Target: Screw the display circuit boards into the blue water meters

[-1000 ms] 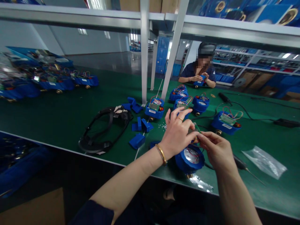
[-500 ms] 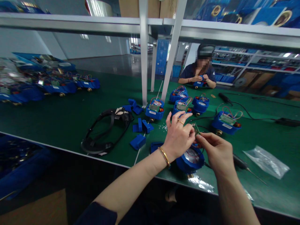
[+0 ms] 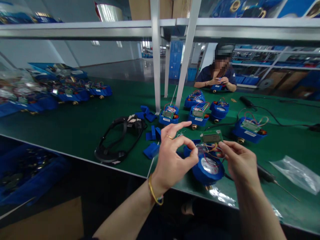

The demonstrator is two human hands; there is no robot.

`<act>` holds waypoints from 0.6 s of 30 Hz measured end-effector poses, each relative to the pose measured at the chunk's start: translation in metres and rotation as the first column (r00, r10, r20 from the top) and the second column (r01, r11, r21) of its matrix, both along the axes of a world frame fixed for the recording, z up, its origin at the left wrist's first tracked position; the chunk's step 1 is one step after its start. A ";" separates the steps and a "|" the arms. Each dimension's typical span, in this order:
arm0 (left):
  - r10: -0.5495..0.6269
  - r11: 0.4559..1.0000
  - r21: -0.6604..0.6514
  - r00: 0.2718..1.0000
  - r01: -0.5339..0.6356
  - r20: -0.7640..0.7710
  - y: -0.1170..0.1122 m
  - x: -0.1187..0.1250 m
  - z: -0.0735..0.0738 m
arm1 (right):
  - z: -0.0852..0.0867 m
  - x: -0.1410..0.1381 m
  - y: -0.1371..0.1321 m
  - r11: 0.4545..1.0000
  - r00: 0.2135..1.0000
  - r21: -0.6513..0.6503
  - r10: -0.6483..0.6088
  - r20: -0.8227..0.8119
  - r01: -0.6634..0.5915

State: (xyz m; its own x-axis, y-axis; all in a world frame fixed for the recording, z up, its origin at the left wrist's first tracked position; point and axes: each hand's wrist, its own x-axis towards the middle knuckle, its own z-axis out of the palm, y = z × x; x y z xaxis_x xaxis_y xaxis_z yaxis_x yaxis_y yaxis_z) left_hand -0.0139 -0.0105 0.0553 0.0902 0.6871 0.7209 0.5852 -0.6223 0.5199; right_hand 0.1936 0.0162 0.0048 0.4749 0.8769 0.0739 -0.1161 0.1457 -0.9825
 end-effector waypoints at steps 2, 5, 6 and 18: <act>0.089 0.995 0.050 0.994 -0.086 -0.062 -0.013 -0.026 -0.005 | 0.002 -0.001 -0.001 1.000 0.998 -0.002 -0.030 -0.048 0.030; 0.223 0.967 0.172 0.950 -0.187 -0.221 -0.025 -0.058 -0.029 | 0.005 -0.002 -0.002 0.997 0.992 -0.017 -0.080 -0.095 0.079; 0.219 0.967 0.192 0.931 -0.168 -0.291 -0.028 -0.065 -0.041 | 0.005 -0.003 -0.002 0.996 0.991 -0.021 -0.087 -0.102 0.085; -0.197 0.931 -0.362 0.900 0.047 -0.390 -0.031 -0.064 -0.116 | -0.004 -0.002 0.003 0.994 0.991 0.070 -0.081 -0.106 0.089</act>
